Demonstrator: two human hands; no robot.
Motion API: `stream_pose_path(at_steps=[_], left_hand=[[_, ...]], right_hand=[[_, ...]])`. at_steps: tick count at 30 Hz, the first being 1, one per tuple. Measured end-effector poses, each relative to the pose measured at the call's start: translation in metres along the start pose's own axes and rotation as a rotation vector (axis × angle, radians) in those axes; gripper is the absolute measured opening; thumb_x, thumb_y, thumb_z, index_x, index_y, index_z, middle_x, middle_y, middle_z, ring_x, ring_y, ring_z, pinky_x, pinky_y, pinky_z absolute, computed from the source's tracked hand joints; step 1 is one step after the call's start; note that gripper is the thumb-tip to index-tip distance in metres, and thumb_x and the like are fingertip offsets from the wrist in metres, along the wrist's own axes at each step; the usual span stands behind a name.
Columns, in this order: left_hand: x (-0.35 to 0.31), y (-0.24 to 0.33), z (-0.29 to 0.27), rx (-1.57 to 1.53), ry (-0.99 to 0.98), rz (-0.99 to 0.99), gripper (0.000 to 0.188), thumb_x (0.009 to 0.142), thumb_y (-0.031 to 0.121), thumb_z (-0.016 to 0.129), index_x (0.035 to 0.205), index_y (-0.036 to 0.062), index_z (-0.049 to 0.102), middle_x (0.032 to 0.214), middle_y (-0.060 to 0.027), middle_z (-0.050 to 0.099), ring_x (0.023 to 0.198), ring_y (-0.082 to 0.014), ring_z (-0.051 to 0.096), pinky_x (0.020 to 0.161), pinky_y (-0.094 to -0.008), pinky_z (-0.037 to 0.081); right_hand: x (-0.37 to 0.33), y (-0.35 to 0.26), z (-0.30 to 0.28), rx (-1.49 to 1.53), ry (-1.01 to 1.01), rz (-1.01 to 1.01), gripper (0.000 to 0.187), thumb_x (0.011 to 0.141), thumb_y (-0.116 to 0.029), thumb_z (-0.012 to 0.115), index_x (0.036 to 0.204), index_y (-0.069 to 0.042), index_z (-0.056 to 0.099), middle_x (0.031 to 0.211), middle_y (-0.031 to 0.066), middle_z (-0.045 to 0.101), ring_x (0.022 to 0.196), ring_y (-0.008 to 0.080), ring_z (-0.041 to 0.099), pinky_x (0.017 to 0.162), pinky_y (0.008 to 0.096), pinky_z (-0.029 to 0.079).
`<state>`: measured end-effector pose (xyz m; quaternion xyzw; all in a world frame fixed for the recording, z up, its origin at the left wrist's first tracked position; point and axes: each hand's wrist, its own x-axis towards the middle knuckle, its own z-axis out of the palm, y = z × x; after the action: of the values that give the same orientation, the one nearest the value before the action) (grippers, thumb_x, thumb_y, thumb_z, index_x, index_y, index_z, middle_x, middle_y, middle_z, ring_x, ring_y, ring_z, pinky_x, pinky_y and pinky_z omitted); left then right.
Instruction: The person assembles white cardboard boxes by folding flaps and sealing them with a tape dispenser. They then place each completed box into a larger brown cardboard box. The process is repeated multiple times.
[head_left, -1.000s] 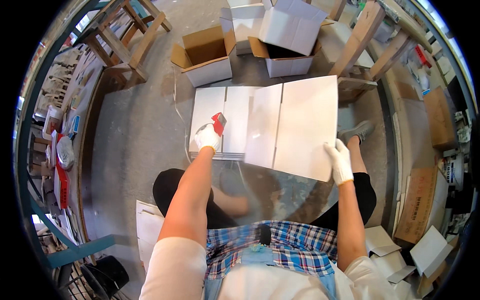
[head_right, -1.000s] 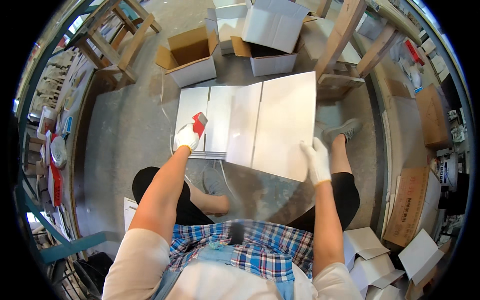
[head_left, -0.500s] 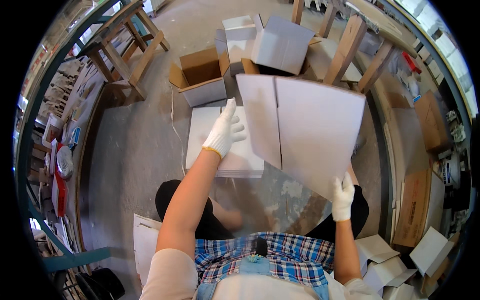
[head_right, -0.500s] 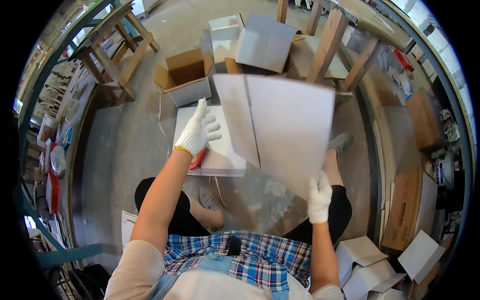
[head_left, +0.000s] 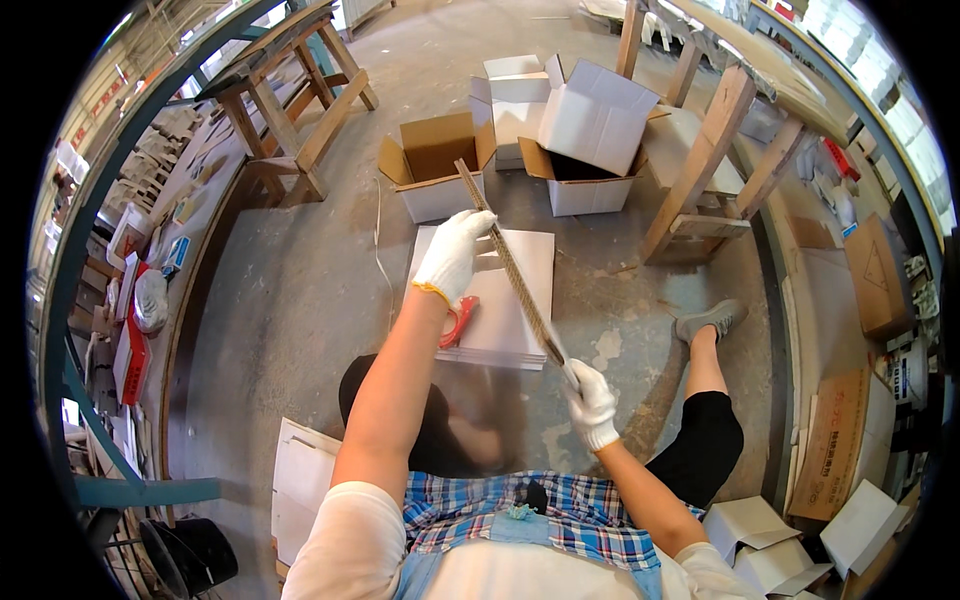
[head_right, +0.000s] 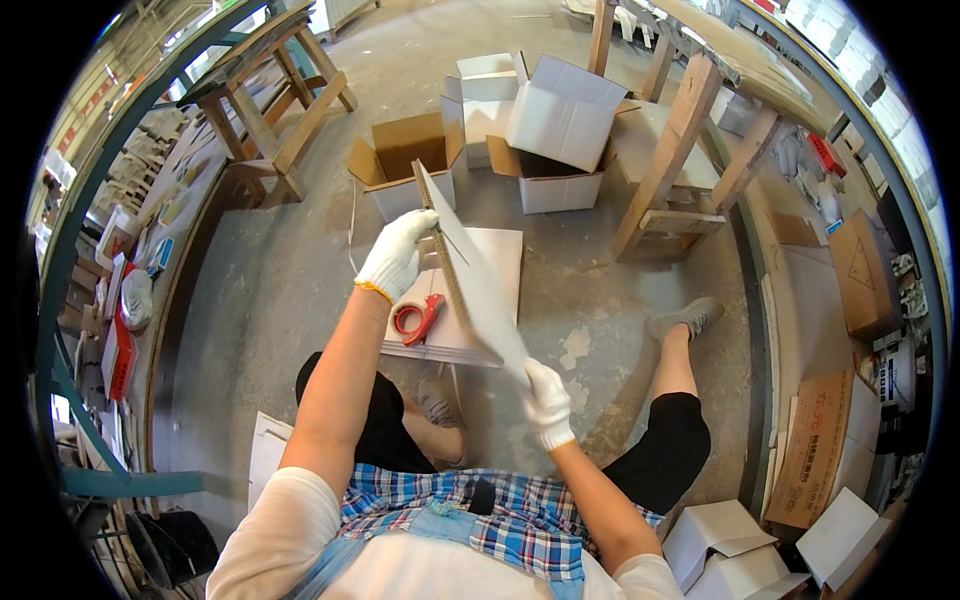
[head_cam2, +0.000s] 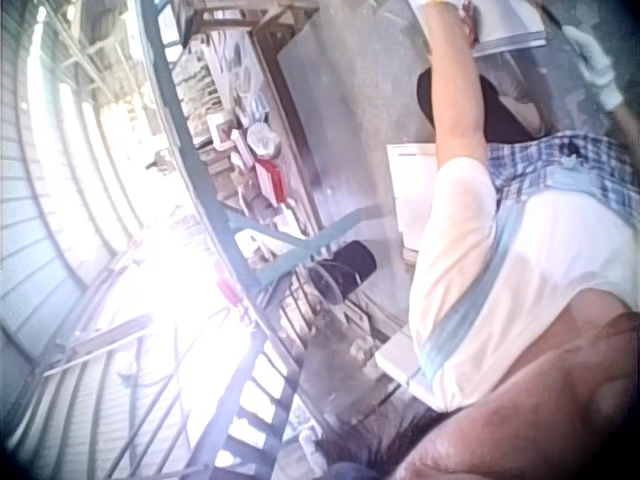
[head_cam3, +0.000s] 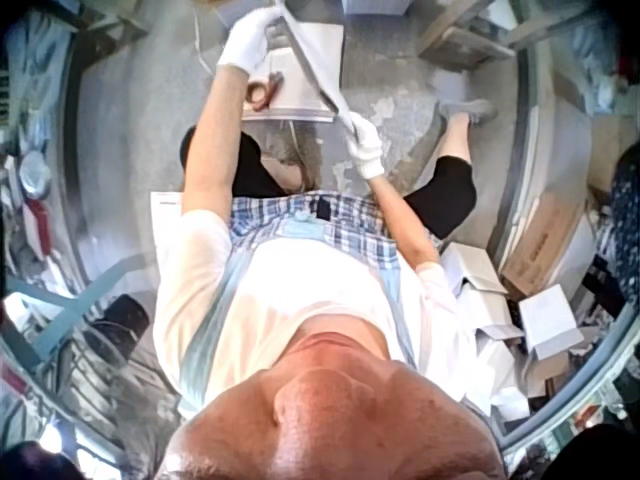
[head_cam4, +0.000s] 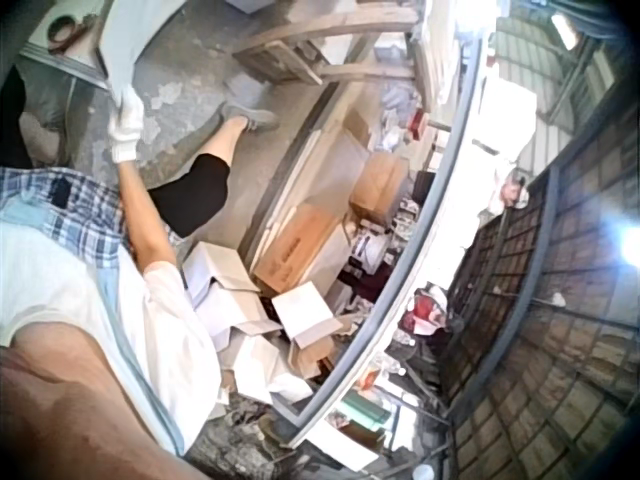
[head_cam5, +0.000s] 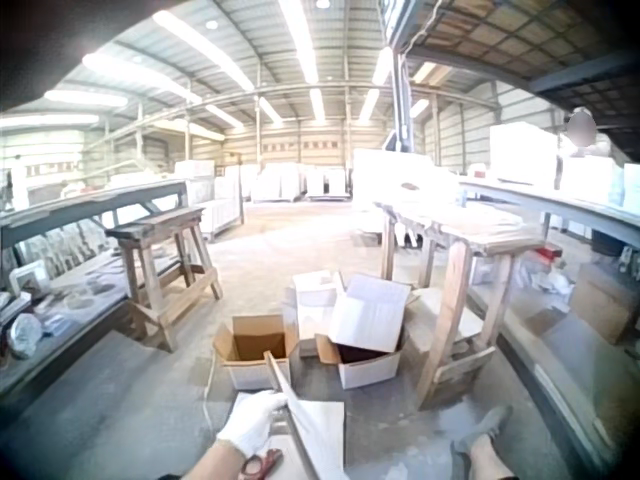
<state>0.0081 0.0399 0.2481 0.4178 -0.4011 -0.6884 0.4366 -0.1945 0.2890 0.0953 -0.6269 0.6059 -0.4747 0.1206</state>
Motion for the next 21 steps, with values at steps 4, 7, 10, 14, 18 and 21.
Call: stream_pose_path(at_steps=[4, 7, 10, 14, 18, 21], left_hand=[[0.005, -0.011, 0.001, 0.094, 0.026, -0.036, 0.035, 0.093, 0.024, 0.066, 0.120, 0.0017, 0.060, 0.115, -0.0098, 0.064, 0.105, -0.0229, 0.064, 0.080, -0.0396, 0.057], [0.007, -0.042, -0.011, 0.192, -0.052, -0.121, 0.039, 0.092, 0.024, 0.067, 0.122, 0.0011, 0.058, 0.117, -0.0106, 0.064, 0.107, -0.0249, 0.064, 0.083, -0.0420, 0.057], [0.006, -0.040, 0.013, 0.320, -0.038, -0.065, 0.046, 0.093, 0.027, 0.065, 0.130, 0.0001, 0.057, 0.120, -0.0119, 0.064, 0.108, -0.0241, 0.064, 0.083, -0.0418, 0.057], [-0.001, -0.038, -0.025, 0.347, -0.067, -0.149, 0.053, 0.095, 0.032, 0.065, 0.136, 0.0006, 0.055, 0.120, -0.0101, 0.065, 0.108, -0.0214, 0.064, 0.082, -0.0389, 0.056], [-0.003, -0.030, -0.025, 0.383, -0.056, -0.141, 0.056, 0.093, 0.036, 0.069, 0.136, 0.0007, 0.056, 0.120, -0.0103, 0.064, 0.108, -0.0218, 0.063, 0.082, -0.0380, 0.056], [-0.001, -0.024, -0.034, 0.398, -0.064, -0.133, 0.058, 0.092, 0.036, 0.070, 0.136, 0.0003, 0.056, 0.120, -0.0113, 0.064, 0.110, -0.0232, 0.061, 0.083, -0.0387, 0.056]], right_hand=[[0.013, 0.008, 0.025, -0.073, -0.415, 0.242, 0.040, 0.088, -0.013, 0.065, 0.128, -0.011, 0.062, 0.117, 0.0191, 0.068, 0.109, 0.0385, 0.065, 0.091, 0.0461, 0.053], [0.007, 0.016, 0.037, -0.202, -0.604, 0.123, 0.040, 0.091, -0.017, 0.061, 0.131, -0.011, 0.061, 0.119, 0.0197, 0.068, 0.111, 0.0387, 0.064, 0.093, 0.0467, 0.053], [0.009, 0.061, 0.035, -0.012, -0.310, 0.181, 0.043, 0.096, -0.019, 0.057, 0.137, -0.007, 0.057, 0.128, 0.0195, 0.066, 0.118, 0.0364, 0.063, 0.103, 0.0438, 0.050], [0.110, -0.020, 0.029, 0.539, -0.413, 0.706, 0.066, 0.098, -0.042, 0.059, 0.147, -0.001, 0.045, 0.143, 0.0204, 0.056, 0.132, 0.0307, 0.054, 0.110, 0.0358, 0.041], [0.163, -0.075, 0.047, 0.363, -0.515, 0.519, 0.082, 0.094, -0.054, 0.059, 0.153, -0.002, 0.037, 0.145, 0.0236, 0.053, 0.134, 0.0322, 0.052, 0.111, 0.0360, 0.039], [0.169, -0.080, 0.055, 0.307, -0.570, 0.481, 0.086, 0.094, -0.060, 0.055, 0.154, -0.002, 0.034, 0.145, 0.0248, 0.053, 0.133, 0.0338, 0.053, 0.110, 0.0369, 0.040]])
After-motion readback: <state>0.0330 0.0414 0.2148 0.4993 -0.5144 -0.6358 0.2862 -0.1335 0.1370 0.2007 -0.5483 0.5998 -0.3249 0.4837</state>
